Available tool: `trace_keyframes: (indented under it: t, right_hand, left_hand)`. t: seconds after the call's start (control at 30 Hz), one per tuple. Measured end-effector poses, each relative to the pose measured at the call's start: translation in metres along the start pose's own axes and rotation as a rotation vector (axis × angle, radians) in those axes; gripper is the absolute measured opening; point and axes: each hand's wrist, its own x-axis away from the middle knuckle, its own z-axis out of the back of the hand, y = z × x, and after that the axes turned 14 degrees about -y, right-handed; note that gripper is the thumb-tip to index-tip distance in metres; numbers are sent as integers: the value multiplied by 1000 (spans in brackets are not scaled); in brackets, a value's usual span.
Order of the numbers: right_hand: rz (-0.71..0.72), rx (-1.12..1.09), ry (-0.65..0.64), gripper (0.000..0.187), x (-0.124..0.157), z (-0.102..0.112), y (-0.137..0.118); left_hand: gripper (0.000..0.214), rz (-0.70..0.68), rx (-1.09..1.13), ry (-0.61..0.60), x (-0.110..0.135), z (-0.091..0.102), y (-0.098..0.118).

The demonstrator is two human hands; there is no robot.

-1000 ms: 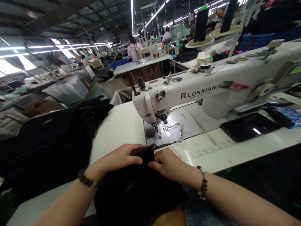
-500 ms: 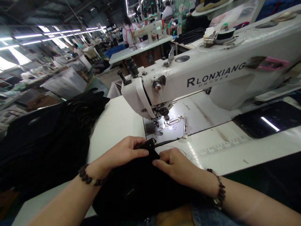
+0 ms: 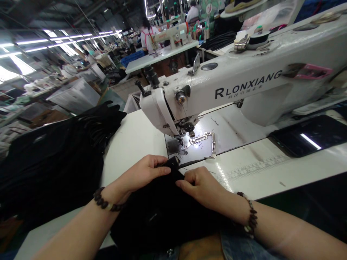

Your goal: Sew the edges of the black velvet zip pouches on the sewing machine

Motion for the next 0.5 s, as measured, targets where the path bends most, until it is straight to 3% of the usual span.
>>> trace_keyframes:
  t: [0.27,0.4,0.5]
  right_hand:
    - [-16,-30,7,38,0,-1,2]
    - [84,-125,59,23,7,1,2]
    - [25,-225,-21,23,11,4,1]
  left_hand:
    - [28,5,40,21,-1,1,-4]
    - [28,2,42,18,3,2,-2]
    - [28,0,-30,14,6,1,2]
